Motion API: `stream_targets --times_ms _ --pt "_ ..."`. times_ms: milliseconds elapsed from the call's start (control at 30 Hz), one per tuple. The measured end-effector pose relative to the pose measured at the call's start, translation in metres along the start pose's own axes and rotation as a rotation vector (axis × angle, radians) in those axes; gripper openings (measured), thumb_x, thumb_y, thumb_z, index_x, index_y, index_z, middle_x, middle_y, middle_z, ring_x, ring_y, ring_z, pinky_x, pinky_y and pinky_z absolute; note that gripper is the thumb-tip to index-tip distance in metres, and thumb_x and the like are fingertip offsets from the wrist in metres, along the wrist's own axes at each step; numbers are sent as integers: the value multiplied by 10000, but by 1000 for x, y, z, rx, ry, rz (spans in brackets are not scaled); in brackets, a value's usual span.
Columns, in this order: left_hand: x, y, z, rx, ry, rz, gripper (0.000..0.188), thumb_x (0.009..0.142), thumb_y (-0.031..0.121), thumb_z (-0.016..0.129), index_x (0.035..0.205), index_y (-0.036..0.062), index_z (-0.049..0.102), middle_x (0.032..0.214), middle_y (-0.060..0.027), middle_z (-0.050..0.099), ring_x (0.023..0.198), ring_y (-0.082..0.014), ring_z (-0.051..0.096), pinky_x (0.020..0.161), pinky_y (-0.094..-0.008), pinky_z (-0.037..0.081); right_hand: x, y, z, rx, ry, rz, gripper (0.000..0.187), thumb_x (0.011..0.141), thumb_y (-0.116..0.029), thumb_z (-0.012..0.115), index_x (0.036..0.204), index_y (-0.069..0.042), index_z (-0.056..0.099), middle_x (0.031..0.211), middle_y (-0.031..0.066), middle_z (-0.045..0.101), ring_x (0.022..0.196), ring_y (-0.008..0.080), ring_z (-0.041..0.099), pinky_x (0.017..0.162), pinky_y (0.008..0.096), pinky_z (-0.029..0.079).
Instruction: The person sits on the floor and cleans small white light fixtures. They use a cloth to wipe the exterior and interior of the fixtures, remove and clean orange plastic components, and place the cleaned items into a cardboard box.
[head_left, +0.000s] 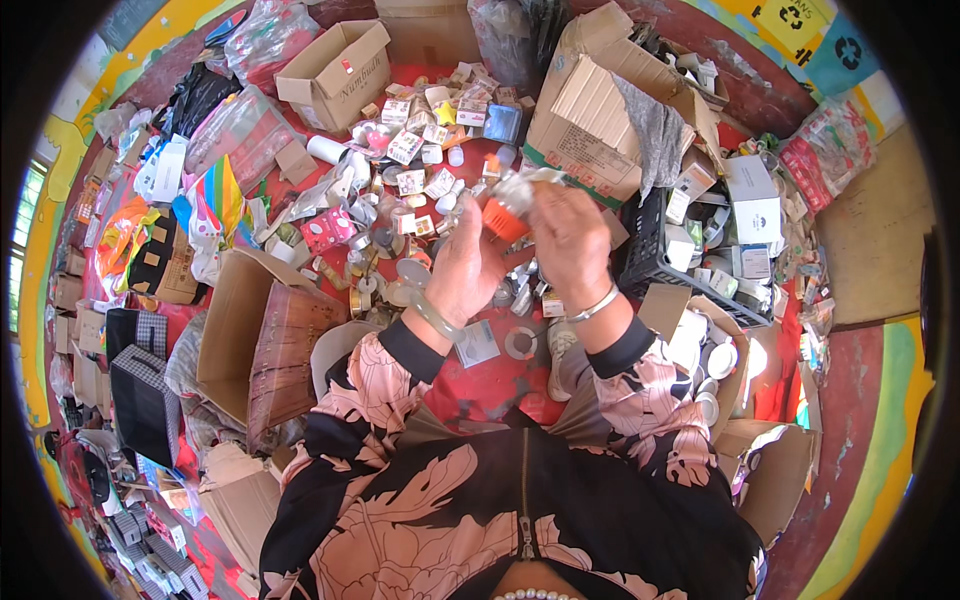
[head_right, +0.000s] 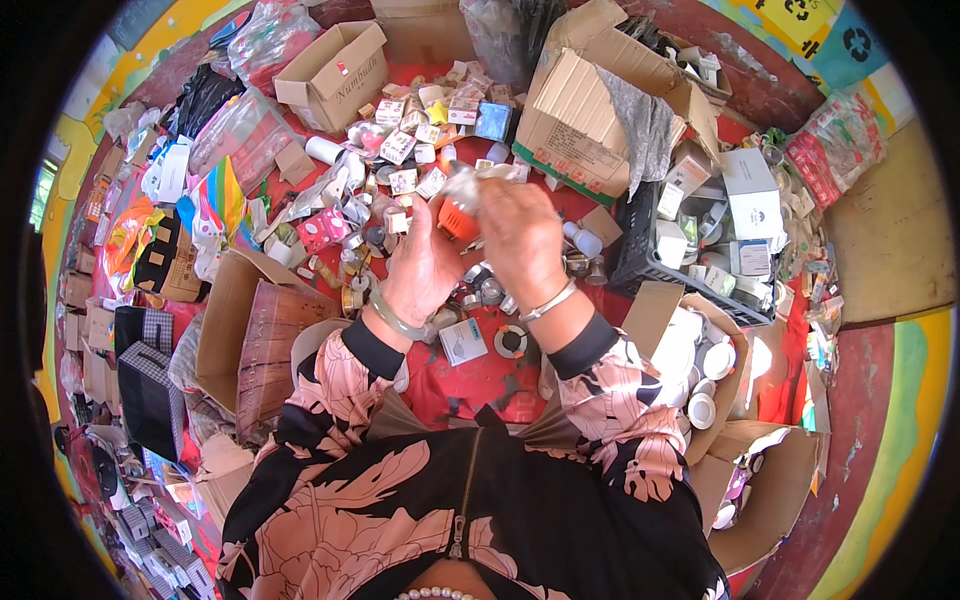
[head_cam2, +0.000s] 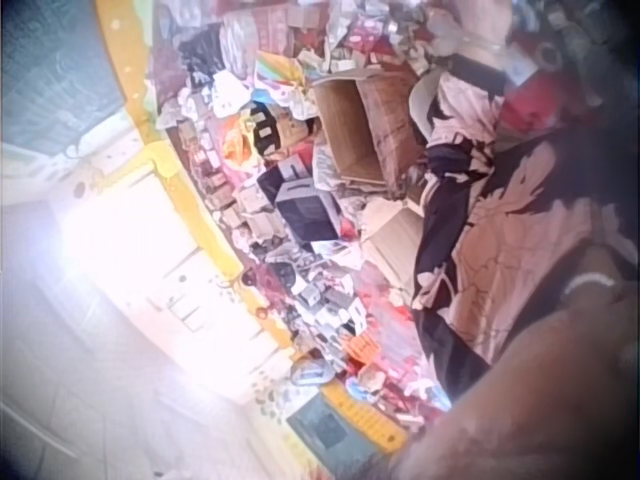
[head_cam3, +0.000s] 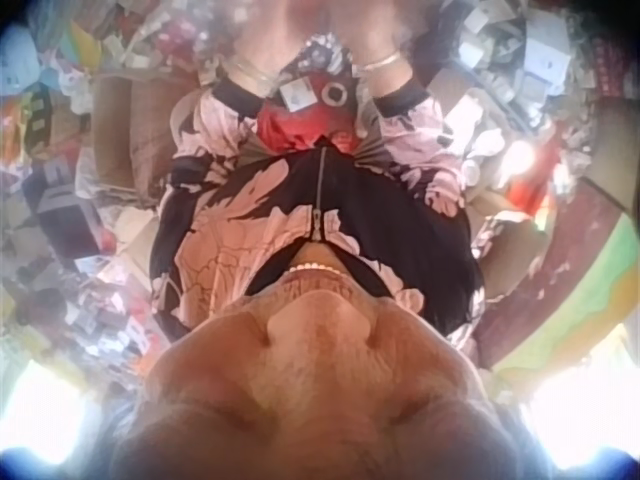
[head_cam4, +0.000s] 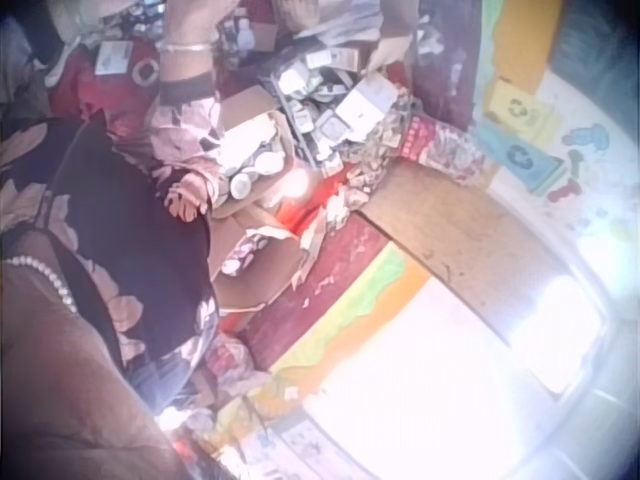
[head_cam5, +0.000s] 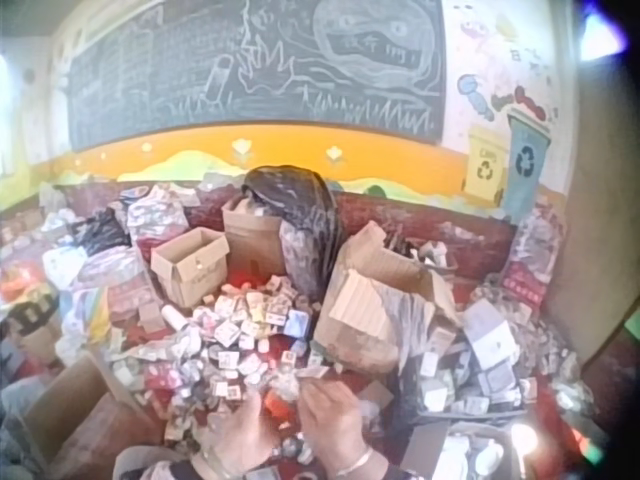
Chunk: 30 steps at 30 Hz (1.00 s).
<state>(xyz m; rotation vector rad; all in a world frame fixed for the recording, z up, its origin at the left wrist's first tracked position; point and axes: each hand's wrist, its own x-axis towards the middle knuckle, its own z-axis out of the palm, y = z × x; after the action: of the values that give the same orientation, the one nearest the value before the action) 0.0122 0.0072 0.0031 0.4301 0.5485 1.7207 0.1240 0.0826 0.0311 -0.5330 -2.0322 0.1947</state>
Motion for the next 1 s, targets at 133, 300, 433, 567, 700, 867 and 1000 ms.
stream_targets --times_ms 133,300,433,567,700,867,1000 --pt "7 -1 -22 -272 75 -29 586 930 535 289 1261 70 426 1212 -93 521 1095 -233 516 966 -375 400 -7 -19 5 480 -214 29 234 715 -13 656 949 -30 656 958 108 644 809 236 611 731 329 495" --pt "6 7 -32 -317 85 95 471 951 389 319 1245 41 441 1209 -116 528 1117 -266 513 949 -424 425 13 5 -38 1400 -52 752 176 871 -66 546 1029 -22 612 979 81 646 854 164 624 697 300 530" --pt "5 3 -32 -298 52 63 454 936 377 356 1233 50 462 1199 -125 540 1091 -277 536 938 -442 433 19 15 -36 1366 142 810 205 903 -47 485 1083 -28 579 942 78 641 784 155 632 677 277 528" --pt "9 -14 -30 -365 91 -35 398 955 289 340 1212 15 469 1156 -138 555 1038 -272 560 896 -419 457 1 1 2 580 -82 515 205 845 -2 526 1016 -49 628 994 87 624 956 197 569 845 317 447" --pt "-1 -9 -24 -344 115 -74 391 950 266 348 1222 8 458 1183 -121 540 1065 -256 544 908 -399 449 6 -14 0 -16 -108 142 328 830 -89 549 1157 -72 569 1243 169 486 1169 321 442 971 417 344" --pt "4 -6 -24 24 31 134 361 939 225 393 1234 23 440 1190 -115 527 1064 -218 539 907 -320 441 -15 -31 -5 -27 -458 21 527 868 -217 520 1308 38 380 1396 227 312 1323 371 255 1066 451 215" --pt "-1 -6 -24 83 71 131 327 882 169 486 1175 25 468 1112 -105 554 1010 -215 559 844 -307 451 -17 -25 6 -13 -440 136 523 885 -225 481 1333 13 356 1398 222 310 1324 367 248 1084 445 183"
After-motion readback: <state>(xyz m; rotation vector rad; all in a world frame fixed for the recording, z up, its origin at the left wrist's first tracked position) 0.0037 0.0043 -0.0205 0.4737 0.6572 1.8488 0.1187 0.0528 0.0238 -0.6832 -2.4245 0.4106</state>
